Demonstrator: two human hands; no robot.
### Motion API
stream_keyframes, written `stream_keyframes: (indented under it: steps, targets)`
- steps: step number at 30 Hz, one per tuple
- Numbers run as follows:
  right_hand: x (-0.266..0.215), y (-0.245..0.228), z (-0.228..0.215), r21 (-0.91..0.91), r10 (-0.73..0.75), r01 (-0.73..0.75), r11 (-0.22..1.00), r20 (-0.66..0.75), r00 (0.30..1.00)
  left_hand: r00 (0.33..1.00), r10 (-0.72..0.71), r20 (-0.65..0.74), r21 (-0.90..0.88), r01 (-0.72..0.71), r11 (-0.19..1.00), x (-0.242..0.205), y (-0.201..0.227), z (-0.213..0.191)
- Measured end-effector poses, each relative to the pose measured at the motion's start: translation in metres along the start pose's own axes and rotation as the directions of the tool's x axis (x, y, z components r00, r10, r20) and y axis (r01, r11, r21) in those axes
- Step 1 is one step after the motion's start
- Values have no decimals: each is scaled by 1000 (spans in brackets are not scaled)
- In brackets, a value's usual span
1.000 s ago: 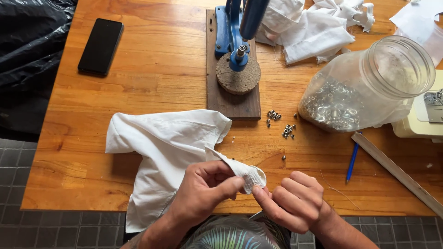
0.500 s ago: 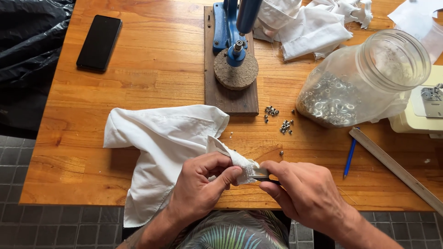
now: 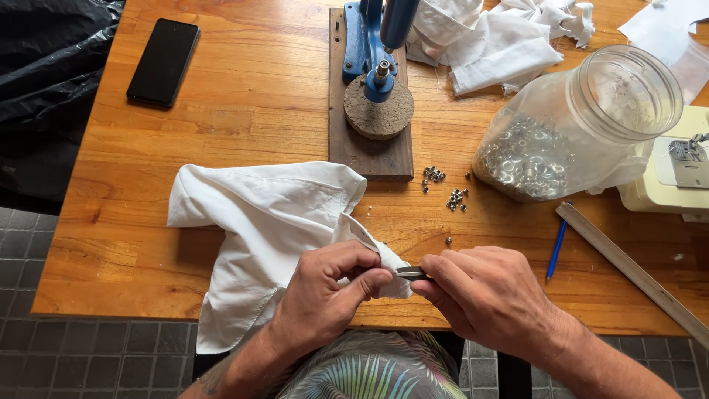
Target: Attaching metal fasteners to a white fabric strip using a manual hand press
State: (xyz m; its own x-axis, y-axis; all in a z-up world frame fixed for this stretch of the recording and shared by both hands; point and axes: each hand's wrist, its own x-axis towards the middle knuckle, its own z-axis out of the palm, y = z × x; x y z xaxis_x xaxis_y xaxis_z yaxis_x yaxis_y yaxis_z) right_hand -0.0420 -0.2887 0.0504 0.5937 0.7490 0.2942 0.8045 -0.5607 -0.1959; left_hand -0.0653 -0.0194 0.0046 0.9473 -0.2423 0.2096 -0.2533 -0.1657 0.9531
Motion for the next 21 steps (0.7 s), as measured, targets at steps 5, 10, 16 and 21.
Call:
stream_keyframes:
  steps: [5,10,16,21]
  targets:
    - [-2,4,1,30,-6,6,1000,6,1000,999,-39,38,-71,41,997,1,2,-1]
    - [0,0,3,114,3,0,994,-27,1000,993,-105,52,-158,112,981,-2,-1,2]
    - [2,-5,7,160,12,-1,987,-71,997,983,-174,57,-221,182,958,-2,-2,5]
    - [-2,-8,16,196,49,-32,980,-86,995,979,-198,49,-232,204,951,-4,-4,7]
